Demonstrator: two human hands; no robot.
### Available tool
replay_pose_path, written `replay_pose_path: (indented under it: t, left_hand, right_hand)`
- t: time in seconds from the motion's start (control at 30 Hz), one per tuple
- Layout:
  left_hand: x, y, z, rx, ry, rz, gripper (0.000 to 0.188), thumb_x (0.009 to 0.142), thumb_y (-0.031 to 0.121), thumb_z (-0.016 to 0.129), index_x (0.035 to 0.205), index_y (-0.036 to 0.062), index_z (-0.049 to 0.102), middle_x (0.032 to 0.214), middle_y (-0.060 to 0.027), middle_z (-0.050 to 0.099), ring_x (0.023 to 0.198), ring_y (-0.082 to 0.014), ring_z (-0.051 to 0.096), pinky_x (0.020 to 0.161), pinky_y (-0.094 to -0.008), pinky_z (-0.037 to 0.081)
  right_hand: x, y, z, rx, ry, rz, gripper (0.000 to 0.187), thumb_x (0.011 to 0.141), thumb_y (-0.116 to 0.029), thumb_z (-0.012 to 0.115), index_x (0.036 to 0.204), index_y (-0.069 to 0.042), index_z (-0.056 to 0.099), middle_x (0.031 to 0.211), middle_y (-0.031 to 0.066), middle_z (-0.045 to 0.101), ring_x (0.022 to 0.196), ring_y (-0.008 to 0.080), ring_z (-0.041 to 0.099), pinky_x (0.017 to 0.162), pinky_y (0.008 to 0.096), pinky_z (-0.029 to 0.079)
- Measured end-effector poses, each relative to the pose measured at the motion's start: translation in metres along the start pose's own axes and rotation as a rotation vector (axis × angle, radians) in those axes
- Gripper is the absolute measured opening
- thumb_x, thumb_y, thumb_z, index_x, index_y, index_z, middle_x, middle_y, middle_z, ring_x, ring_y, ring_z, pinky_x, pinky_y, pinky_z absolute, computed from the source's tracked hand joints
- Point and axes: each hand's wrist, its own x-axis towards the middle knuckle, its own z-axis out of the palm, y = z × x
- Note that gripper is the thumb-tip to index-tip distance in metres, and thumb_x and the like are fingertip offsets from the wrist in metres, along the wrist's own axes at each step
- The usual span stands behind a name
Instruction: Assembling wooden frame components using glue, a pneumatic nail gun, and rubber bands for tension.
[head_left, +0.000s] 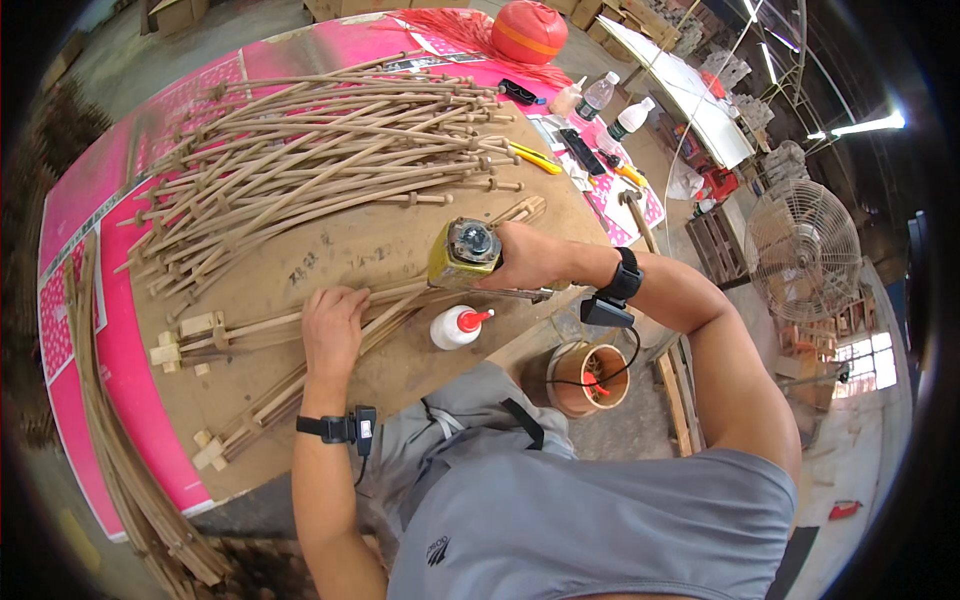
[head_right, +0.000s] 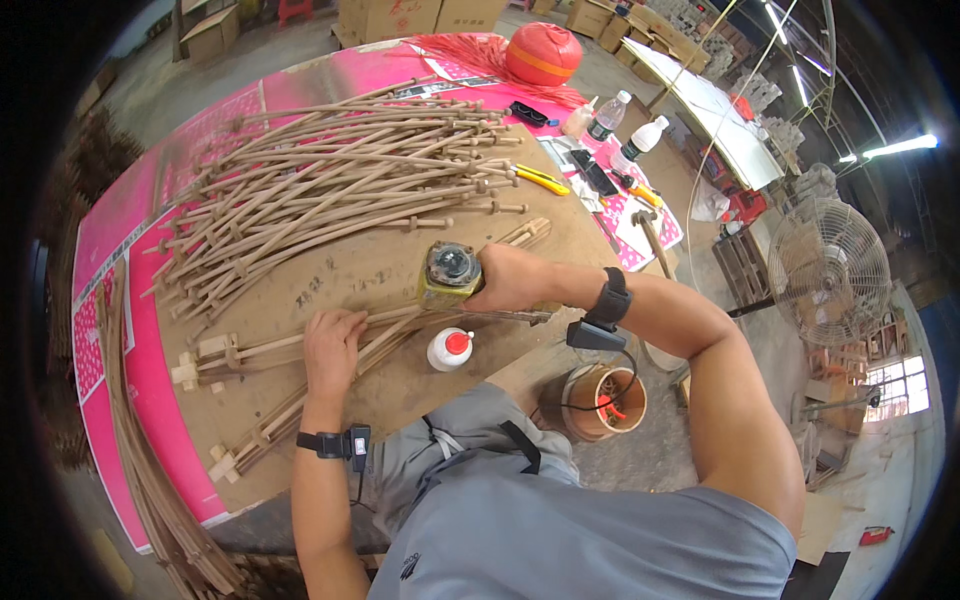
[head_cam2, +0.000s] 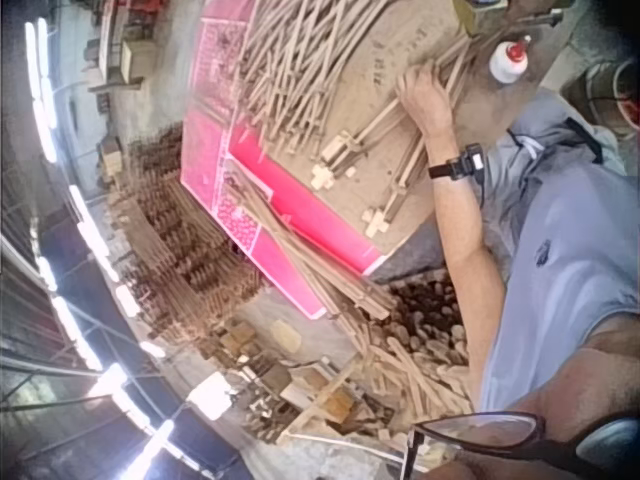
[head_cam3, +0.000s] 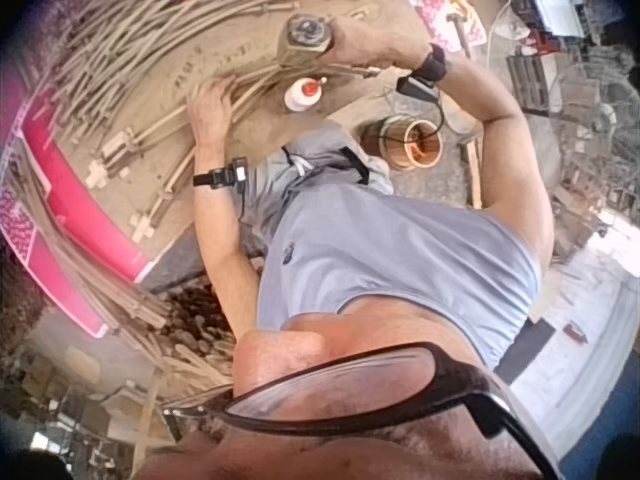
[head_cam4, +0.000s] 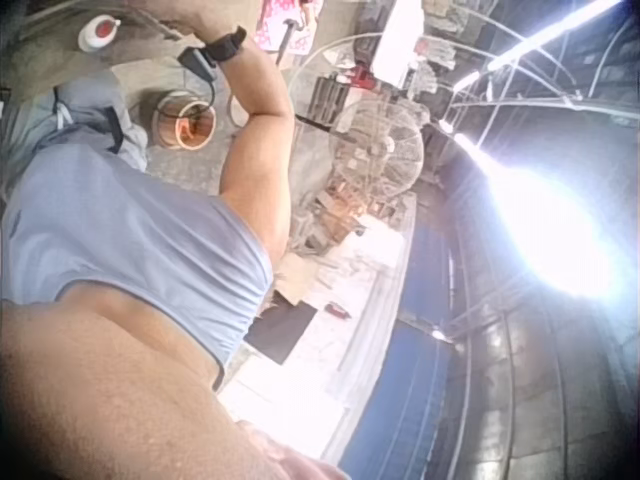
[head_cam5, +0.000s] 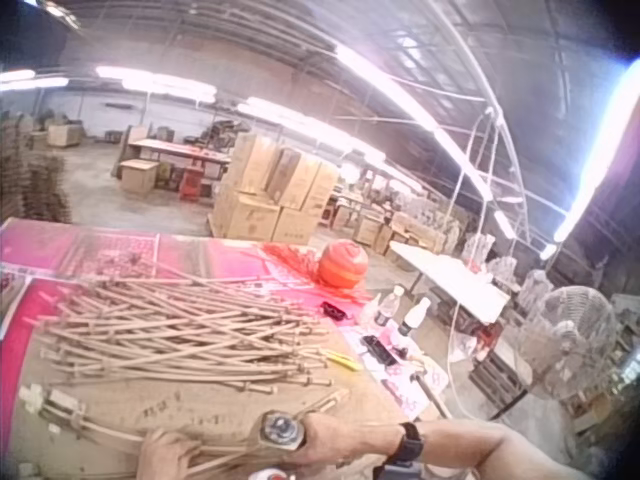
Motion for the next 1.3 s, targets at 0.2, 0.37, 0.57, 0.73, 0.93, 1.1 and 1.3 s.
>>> replay_pose_path:
  t: [0.2,0.37,0.57,0.73,0.93,1.1,1.3]
  left_hand:
    - [0.001,0.002,0.000,-0.006,-0.004,0.000,0.014,0.083,0.008,0.075,0.096,0.0060,0.080,0.095,-0.0085,0.072,0.095,-0.0312,0.064,0.086,-0.0419,0.050]
    - [-0.001,-0.002,0.003,0.006,0.009,0.002,0.014,0.083,0.008,0.076,0.096,0.0068,0.080,0.095,-0.0080,0.072,0.096,-0.0302,0.064,0.086,-0.0410,0.051]
    - [-0.001,-0.002,0.003,-0.019,0.006,-0.011,0.015,0.083,0.008,0.076,0.097,0.0071,0.081,0.094,-0.0077,0.072,0.095,-0.0297,0.064,0.086,-0.0408,0.050]
    - [0.000,-0.002,0.002,-0.008,0.003,0.007,0.014,0.083,0.008,0.077,0.096,0.0067,0.081,0.093,-0.0084,0.072,0.094,-0.0298,0.064,0.085,-0.0405,0.050]
    - [0.001,0.001,0.002,-0.002,-0.005,0.007,0.013,0.083,0.009,0.077,0.096,0.0066,0.080,0.092,-0.0080,0.071,0.093,-0.0301,0.063,0.085,-0.0413,0.050]
    - [-0.001,0.000,0.000,0.057,-0.030,0.016,0.012,0.086,0.011,0.076,0.096,0.0070,0.080,0.093,-0.0073,0.069,0.094,-0.0299,0.062,0.085,-0.0416,0.049]
    - [0.005,-0.002,-0.004,0.063,-0.070,0.029,0.014,0.088,0.011,0.073,0.100,0.0071,0.079,0.095,-0.0085,0.069,0.095,-0.0311,0.061,0.087,-0.0423,0.049]
  right_hand:
    - [-0.002,-0.008,-0.001,0.009,0.000,0.017,0.038,0.081,-0.024,0.084,0.106,0.002,0.072,0.091,0.0176,0.076,0.079,0.0266,0.071,0.077,0.0395,0.058]
    - [-0.003,-0.008,0.005,-0.002,0.046,0.019,0.038,0.081,-0.031,0.080,0.102,0.000,0.073,0.089,0.0228,0.074,0.084,0.0382,0.073,0.079,0.0451,0.059]
    - [-0.005,0.006,0.007,0.102,0.094,-0.083,0.038,0.080,-0.029,0.080,0.104,-0.001,0.073,0.092,0.0214,0.075,0.086,0.0372,0.073,0.080,0.0445,0.058]
    - [-0.006,0.008,0.007,0.060,0.094,-0.067,0.037,0.080,-0.029,0.080,0.102,0.000,0.073,0.091,0.0219,0.075,0.084,0.0379,0.073,0.079,0.0450,0.059]
    - [-0.006,0.014,0.015,0.044,0.093,-0.033,0.038,0.080,-0.031,0.081,0.100,0.001,0.073,0.089,0.0235,0.074,0.081,0.0394,0.072,0.077,0.0452,0.059]
    - [-0.014,0.008,0.013,0.051,0.067,0.036,0.042,0.083,-0.027,0.083,0.114,-0.002,0.070,0.100,0.0171,0.077,0.085,0.0309,0.072,0.080,0.0412,0.058]
    - [-0.068,0.038,-0.005,0.299,0.429,-0.098,0.046,0.082,-0.026,0.085,0.116,0.001,0.071,0.097,0.0143,0.076,0.088,0.0257,0.072,0.084,0.0393,0.056]
